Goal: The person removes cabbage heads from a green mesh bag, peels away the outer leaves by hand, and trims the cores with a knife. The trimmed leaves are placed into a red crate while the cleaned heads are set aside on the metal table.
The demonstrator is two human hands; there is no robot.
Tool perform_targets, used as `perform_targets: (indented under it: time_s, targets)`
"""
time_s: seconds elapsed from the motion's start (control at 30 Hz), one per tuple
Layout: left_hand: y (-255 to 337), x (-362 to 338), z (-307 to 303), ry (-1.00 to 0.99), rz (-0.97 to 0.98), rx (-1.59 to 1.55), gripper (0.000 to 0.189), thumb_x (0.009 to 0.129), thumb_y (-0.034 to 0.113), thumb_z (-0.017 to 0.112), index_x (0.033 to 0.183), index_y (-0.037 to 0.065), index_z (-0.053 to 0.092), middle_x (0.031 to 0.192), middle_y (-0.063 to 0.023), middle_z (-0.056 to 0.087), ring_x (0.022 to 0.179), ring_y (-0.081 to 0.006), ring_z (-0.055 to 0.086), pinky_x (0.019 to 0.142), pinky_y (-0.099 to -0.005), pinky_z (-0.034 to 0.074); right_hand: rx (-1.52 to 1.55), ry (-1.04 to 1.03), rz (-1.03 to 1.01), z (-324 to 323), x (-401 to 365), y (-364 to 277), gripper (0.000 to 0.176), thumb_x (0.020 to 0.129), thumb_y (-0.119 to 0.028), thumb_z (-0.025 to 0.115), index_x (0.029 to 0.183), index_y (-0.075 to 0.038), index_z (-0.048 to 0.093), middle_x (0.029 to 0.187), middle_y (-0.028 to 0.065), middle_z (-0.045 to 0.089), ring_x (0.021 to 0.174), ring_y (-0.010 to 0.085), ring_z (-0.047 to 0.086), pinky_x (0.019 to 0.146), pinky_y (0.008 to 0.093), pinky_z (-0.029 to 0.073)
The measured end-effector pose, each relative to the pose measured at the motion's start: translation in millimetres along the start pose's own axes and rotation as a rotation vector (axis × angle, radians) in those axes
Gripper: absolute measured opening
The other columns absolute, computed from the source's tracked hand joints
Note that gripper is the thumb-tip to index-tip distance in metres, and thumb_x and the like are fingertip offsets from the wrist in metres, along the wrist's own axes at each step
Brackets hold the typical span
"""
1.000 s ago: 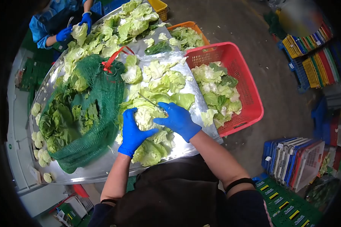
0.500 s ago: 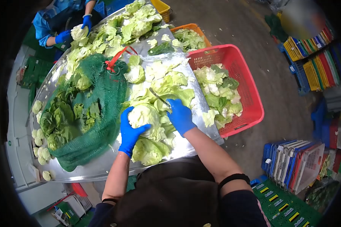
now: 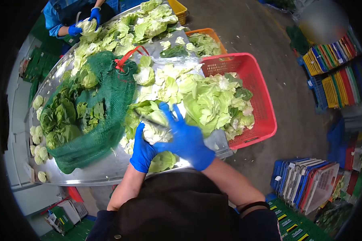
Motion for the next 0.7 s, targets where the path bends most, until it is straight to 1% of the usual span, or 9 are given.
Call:
perform_targets:
  time_s: [0.13,0.23,0.27,0.33,0.47,0.53,0.6,0.67,0.7]
  targets:
    - [-10.2,5.0,-13.1,0.130,-0.024,0.027,0.068,0.083,0.060,0.051,0.136,0.017,0.043,0.133,-0.0127,0.050,0.113,-0.0342,0.053,0.092,-0.0590,0.042,-0.078,-0.176,0.092,35.4,4.1,33.5,0.078,0.071,-0.040,0.076,0.139,-0.018,0.043,0.131,0.0165,0.052,0.096,0.0303,0.065,0.080,0.0358,0.052]
    - [-9.6,11.1,-8.4,0.102,-0.022,0.052,0.067,0.082,0.057,0.056,0.134,0.017,0.044,0.131,-0.0118,0.052,0.113,-0.0326,0.053,0.093,-0.0574,0.041,0.109,-0.184,0.098,26.8,17.9,46.5,0.058,0.071,-0.038,0.075,0.122,-0.014,0.060,0.101,0.0151,0.067,0.084,0.0265,0.067,0.075,0.0354,0.053]
    - [-9.2,10.8,-8.4,0.101,-0.019,0.052,0.067,0.082,0.057,0.056,0.134,0.017,0.044,0.131,-0.0118,0.052,0.113,-0.0326,0.053,0.093,-0.0574,0.041,0.109,-0.185,0.095,27.3,20.6,48.1,0.058,0.071,-0.038,0.075,0.122,-0.014,0.060,0.101,0.0151,0.067,0.084,0.0265,0.067,0.075,0.0354,0.053]
    - [-7.6,11.0,-5.8,0.099,-0.021,0.053,0.067,0.082,0.056,0.057,0.134,0.016,0.044,0.132,-0.0113,0.051,0.114,-0.0331,0.052,0.093,-0.0577,0.041,0.109,-0.178,-0.004,28.8,26.0,49.0,0.057,0.069,-0.039,0.073,0.118,-0.012,0.061,0.082,0.0148,0.067,0.074,0.0293,0.066,0.070,0.0376,0.053]
    - [-7.6,7.0,-2.1,0.142,-0.019,0.066,0.067,0.081,0.055,0.057,0.135,0.017,0.044,0.134,-0.0111,0.049,0.116,-0.0338,0.051,0.093,-0.0582,0.041,0.192,-0.111,0.004,27.9,36.2,74.0,0.052,0.068,-0.030,0.075,0.113,-0.007,0.062,0.079,0.0168,0.066,0.070,0.0315,0.066,0.066,0.0364,0.052]
    - [-4.7,1.8,-3.4,0.010,-0.045,-0.013,0.067,0.081,0.054,0.058,0.135,0.018,0.043,0.136,-0.0114,0.048,0.120,-0.0348,0.049,0.093,-0.0593,0.041,0.471,-0.014,0.256,22.7,38.7,116.3,0.043,0.067,-0.026,0.074,0.103,-0.005,0.064,0.077,0.0178,0.066,0.068,0.0333,0.065,0.063,0.0372,0.051]
    - [-5.1,-5.8,-6.5,0.005,-0.055,0.027,0.068,0.080,0.055,0.058,0.136,0.018,0.043,0.136,-0.0114,0.047,0.122,-0.0354,0.047,0.093,-0.0603,0.039,0.166,0.100,0.196,10.7,34.4,152.7,0.035,0.068,-0.024,0.073,0.094,-0.003,0.063,0.074,0.0170,0.065,0.065,0.0328,0.064,0.061,0.0388,0.050]
    - [-5.9,-15.0,-0.4,0.021,0.004,0.084,0.069,0.080,0.057,0.056,0.136,0.018,0.043,0.137,-0.0112,0.047,0.122,-0.0356,0.047,0.094,-0.0605,0.039,0.028,0.240,0.361,-4.5,27.6,162.3,0.030,0.068,-0.021,0.072,0.088,-0.003,0.062,0.074,0.0169,0.065,0.067,0.0311,0.065,0.060,0.0391,0.050]
    - [-6.3,-18.4,2.0,0.055,-0.005,0.082,0.070,0.080,0.058,0.055,0.136,0.018,0.043,0.137,-0.0114,0.047,0.121,-0.0353,0.048,0.094,-0.0602,0.039,-0.202,0.058,0.540,-21.9,29.6,146.8,0.044,0.069,-0.026,0.075,0.105,-0.006,0.062,0.088,0.0174,0.067,0.075,0.0313,0.066,0.065,0.0395,0.051]
Point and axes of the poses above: each hand's wrist, its own x-axis towards the middle knuckle, its own z-axis out of the palm, y = z × x, the point moved 4 cm from there along x, towards the middle knuckle
